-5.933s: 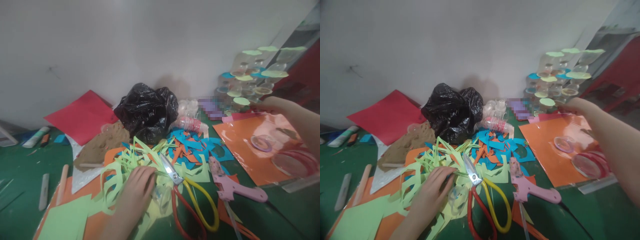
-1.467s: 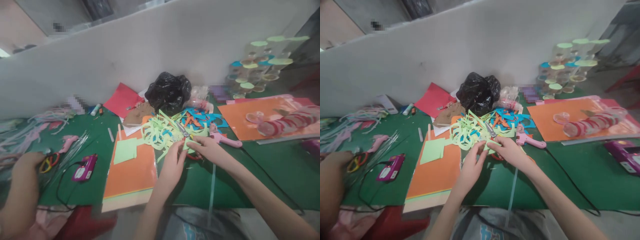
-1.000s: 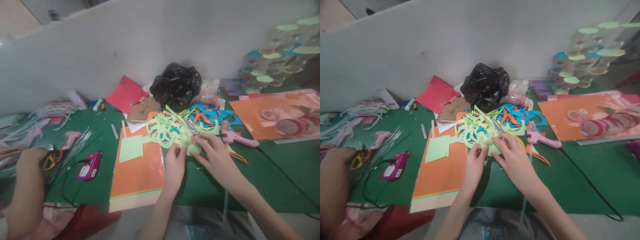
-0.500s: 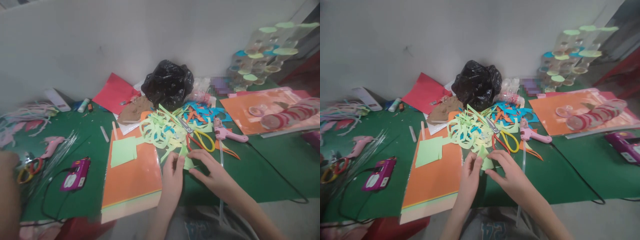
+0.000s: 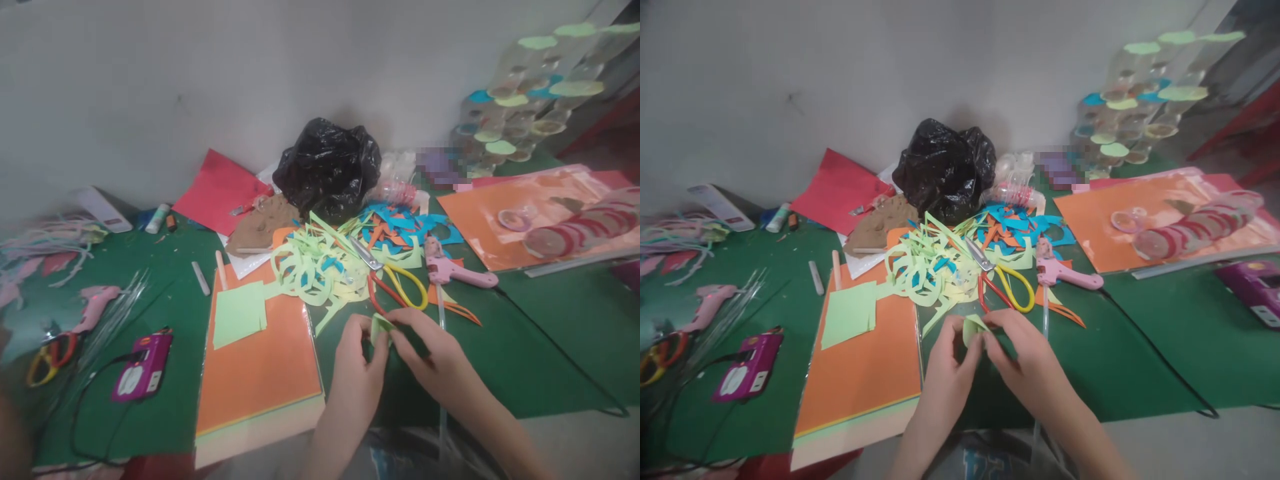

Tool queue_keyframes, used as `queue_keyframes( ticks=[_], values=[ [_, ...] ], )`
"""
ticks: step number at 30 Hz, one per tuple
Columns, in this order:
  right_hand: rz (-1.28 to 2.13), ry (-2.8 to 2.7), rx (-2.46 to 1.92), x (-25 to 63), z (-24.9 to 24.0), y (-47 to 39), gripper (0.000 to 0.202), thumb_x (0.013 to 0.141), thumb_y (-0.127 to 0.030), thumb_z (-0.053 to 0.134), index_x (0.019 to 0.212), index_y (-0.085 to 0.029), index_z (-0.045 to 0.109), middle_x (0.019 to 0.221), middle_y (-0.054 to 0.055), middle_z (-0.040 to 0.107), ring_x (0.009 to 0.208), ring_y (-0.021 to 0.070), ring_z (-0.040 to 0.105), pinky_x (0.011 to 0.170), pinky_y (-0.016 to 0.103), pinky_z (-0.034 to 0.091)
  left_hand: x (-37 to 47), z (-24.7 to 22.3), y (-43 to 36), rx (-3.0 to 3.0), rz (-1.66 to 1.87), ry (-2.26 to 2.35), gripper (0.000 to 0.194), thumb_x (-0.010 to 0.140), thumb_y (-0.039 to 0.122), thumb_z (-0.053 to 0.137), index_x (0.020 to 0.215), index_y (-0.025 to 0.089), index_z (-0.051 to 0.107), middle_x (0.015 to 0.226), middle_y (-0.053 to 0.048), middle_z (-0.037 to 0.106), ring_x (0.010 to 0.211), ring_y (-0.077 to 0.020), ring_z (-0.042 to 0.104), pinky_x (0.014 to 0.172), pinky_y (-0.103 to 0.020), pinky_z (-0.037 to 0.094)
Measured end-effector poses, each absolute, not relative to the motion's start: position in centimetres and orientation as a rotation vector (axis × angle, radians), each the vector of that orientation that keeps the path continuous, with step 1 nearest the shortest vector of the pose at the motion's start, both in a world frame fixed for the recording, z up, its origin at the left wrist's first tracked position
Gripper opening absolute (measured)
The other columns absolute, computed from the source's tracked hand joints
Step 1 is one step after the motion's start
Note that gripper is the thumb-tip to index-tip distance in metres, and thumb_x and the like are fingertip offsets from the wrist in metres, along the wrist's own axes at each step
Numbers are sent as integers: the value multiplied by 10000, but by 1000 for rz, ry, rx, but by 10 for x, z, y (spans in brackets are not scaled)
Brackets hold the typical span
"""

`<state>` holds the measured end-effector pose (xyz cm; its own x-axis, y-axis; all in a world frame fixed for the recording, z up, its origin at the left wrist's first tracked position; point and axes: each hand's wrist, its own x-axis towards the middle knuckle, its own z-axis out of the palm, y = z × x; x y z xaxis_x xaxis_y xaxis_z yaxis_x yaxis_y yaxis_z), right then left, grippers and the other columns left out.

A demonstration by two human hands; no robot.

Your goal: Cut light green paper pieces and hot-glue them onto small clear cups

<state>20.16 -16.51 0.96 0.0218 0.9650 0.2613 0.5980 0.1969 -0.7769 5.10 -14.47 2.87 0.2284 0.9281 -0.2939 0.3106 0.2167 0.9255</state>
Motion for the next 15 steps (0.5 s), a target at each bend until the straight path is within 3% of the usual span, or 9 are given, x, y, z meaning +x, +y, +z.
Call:
queue_keyframes(
  ticks=[4,9,15],
  values=[
    [660,-1520,-1620,205,9,-156,208,976,-308,409,961,-265,613,936,38,712,868,190,696,796,320,565,42,37,-138,1438,565,1367,184,986,398,484,979,232,565,923,-24,602,882,-182,576,786,-284,448],
    [1024,-1437,-1781,211,11,-149,285,939,-413,429,845,-228,623,660,4,623,570,152,587,540,255,488,28,45,-114,1530,468,1457,229,1014,389,431,1137,273,586,1093,-51,651,1001,-210,615,860,-332,481],
    [941,-1555,-1786,210,-8,-153,349,973,-393,419,1140,-192,651,782,23,700,622,152,640,582,246,507,27,34,-83,2098,482,1557,378,998,129,345,1325,256,486,1333,-87,556,1274,-261,488,1038,-465,464]
  ],
)
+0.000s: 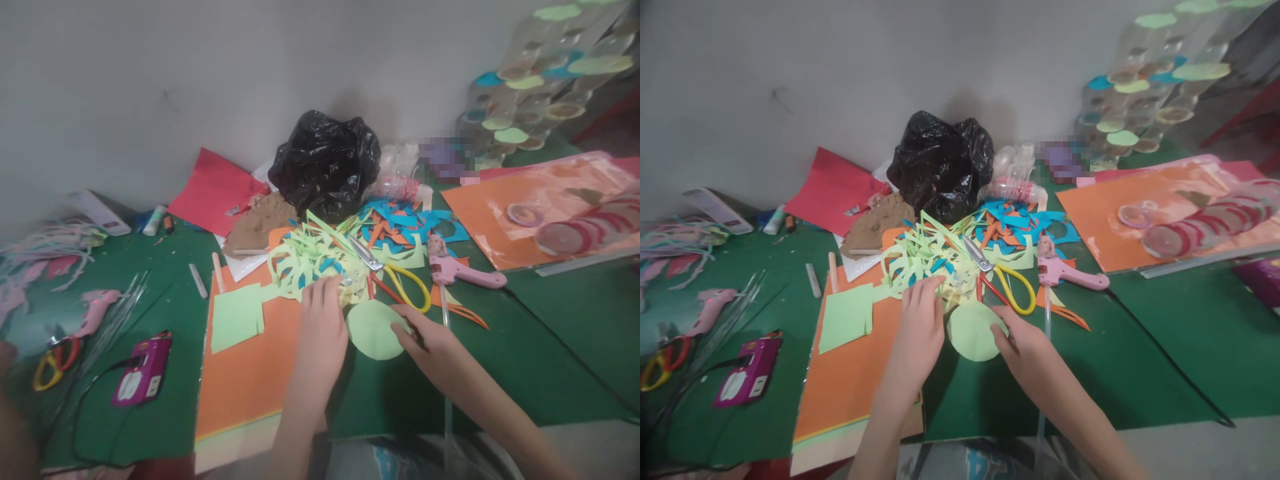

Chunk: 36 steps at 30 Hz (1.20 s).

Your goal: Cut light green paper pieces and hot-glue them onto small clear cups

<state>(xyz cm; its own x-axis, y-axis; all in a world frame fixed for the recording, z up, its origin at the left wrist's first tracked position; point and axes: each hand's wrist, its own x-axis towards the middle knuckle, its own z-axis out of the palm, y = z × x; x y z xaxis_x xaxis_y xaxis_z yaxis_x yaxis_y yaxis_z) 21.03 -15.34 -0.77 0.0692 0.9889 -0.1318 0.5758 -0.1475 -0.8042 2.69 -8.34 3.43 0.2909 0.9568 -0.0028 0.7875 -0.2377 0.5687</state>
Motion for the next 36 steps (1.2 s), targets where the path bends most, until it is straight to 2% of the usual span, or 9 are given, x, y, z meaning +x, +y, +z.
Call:
queue_keyframes(
  ticks=[5,9,13,17,20,25,28,32,36],
  values=[
    [399,-1984,-1678,205,-17,-157,344,1022,-346,422,1260,-182,609,1063,77,728,885,199,715,682,287,542,28,24,-66,2451,306,1431,570,963,97,447,1485,301,345,1516,-65,454,1370,-313,405,1113,-543,418],
    [-6,-1959,-1777,210,-4,-157,336,1042,-376,417,1162,-161,646,987,85,701,836,173,685,614,264,471,34,22,-59,2495,293,1341,574,967,165,518,1498,281,334,1499,-67,492,1365,-313,415,1112,-517,426],
    [-14,-1876,-1858,240,1,-157,329,1044,-402,405,1106,-183,644,1020,73,674,891,170,656,642,264,471,40,21,-54,2470,297,1336,486,952,156,550,1418,228,431,1413,-83,561,1314,-299,465,1083,-481,445],
    [-151,-1940,-1905,290,-9,-155,403,1053,-379,340,1219,-153,630,1151,137,637,1077,281,587,927,418,475,39,19,-56,2329,420,1387,447,955,268,592,1377,226,453,1333,-102,567,1266,-274,518,1057,-441,462],
    [-287,-1998,-1998,320,-17,-151,374,1033,-315,371,1213,-126,638,1139,166,634,1052,298,581,914,434,459,34,17,-60,2172,482,1434,471,947,358,611,1373,234,452,1300,-101,552,1273,-268,525,1041,-417,478],
    [-437,-2177,-2064,343,-28,-134,518,1019,-496,376,1281,-104,592,1133,193,654,992,330,587,825,433,445,27,15,-69,1990,548,1465,394,953,338,601,1325,266,492,1361,-81,502,1354,-242,473,1134,-416,414],
    [-446,-2214,-1997,350,-38,-122,524,1033,-478,316,1292,-115,591,1064,186,658,949,315,585,811,428,449,25,19,-75,1906,613,1466,378,942,303,614,1305,291,511,1359,-57,513,1363,-225,461,1163,-413,380],
    [-369,-2160,-1885,360,-51,-113,508,1046,-408,285,1335,-89,555,1073,188,633,965,300,559,889,441,456,23,27,-90,1781,705,1481,374,917,328,632,1282,327,547,1323,-38,543,1274,-217,521,1086,-388,447],
    [-316,-1963,-1898,367,-53,-118,533,1028,-438,310,1374,-84,508,1083,190,608,997,308,554,932,459,460,28,37,-111,1685,667,1416,379,879,312,654,1252,323,587,1228,-34,591,1129,-209,588,1009,-371,490]
  ],
)
